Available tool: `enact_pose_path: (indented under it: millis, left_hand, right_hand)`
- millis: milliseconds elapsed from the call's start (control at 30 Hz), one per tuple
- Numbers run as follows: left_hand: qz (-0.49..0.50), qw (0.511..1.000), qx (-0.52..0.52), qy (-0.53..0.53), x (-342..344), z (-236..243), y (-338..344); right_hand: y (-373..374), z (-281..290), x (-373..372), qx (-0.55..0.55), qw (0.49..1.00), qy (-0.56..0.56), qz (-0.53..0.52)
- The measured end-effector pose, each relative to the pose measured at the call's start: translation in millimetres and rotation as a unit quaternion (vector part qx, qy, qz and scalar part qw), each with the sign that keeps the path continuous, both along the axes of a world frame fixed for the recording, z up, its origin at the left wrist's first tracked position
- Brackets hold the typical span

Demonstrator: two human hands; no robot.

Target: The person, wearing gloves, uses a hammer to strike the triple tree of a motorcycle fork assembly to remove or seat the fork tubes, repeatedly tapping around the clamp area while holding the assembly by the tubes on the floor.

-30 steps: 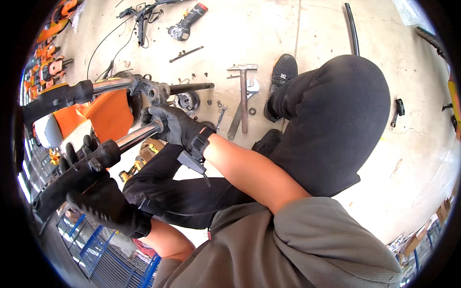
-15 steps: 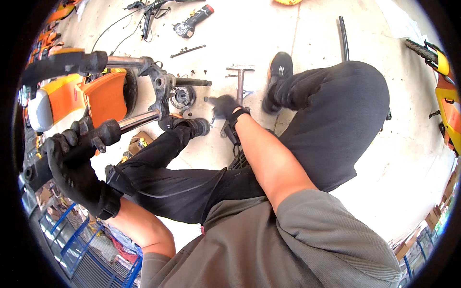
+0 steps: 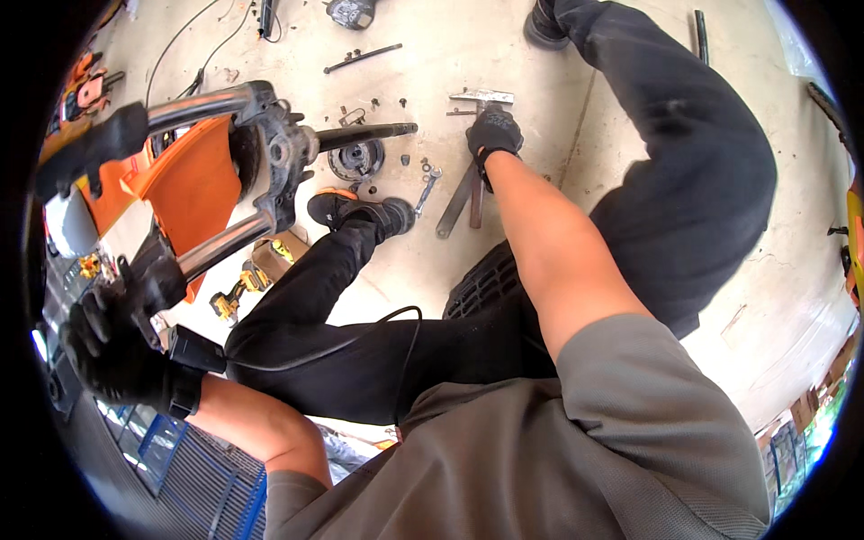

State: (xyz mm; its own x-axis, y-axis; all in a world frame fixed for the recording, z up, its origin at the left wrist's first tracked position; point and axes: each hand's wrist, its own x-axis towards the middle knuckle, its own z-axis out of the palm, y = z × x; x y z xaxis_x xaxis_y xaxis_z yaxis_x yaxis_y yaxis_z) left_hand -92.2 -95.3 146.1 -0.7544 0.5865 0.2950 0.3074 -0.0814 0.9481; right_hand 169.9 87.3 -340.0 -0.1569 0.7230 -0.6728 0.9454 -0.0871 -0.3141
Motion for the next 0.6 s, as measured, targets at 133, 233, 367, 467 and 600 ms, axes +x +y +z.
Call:
enact_pose_path:
  millis: [133, 233, 367, 467, 600]
  left_hand:
    - [-0.007, 0.998, -0.048, 0.026, 2, -7, 12]
    - [-0.020, 0.964, -0.148, 0.218, -19, -2, -4]
    - [0.083, 0.745, -0.318, 0.581, -23, -3, -7]
    - [0.072, 0.744, -0.303, 0.591, -28, -6, -12]
    - [0.023, 0.809, -0.326, 0.489, -42, -11, -30]
  right_hand:
    - [22, -16, 6, -0.060, 0.994, 0.018, 0.087]
    - [14, -7, 10, -0.008, 0.999, 0.048, 0.007]
    - [-8, -4, 6, 0.064, 0.969, 0.102, -0.217]
    - [-1, 22, -1, 0.022, 0.916, 0.233, -0.327]
    - [30, 114, -26, 0.049, 0.858, 0.498, -0.118]
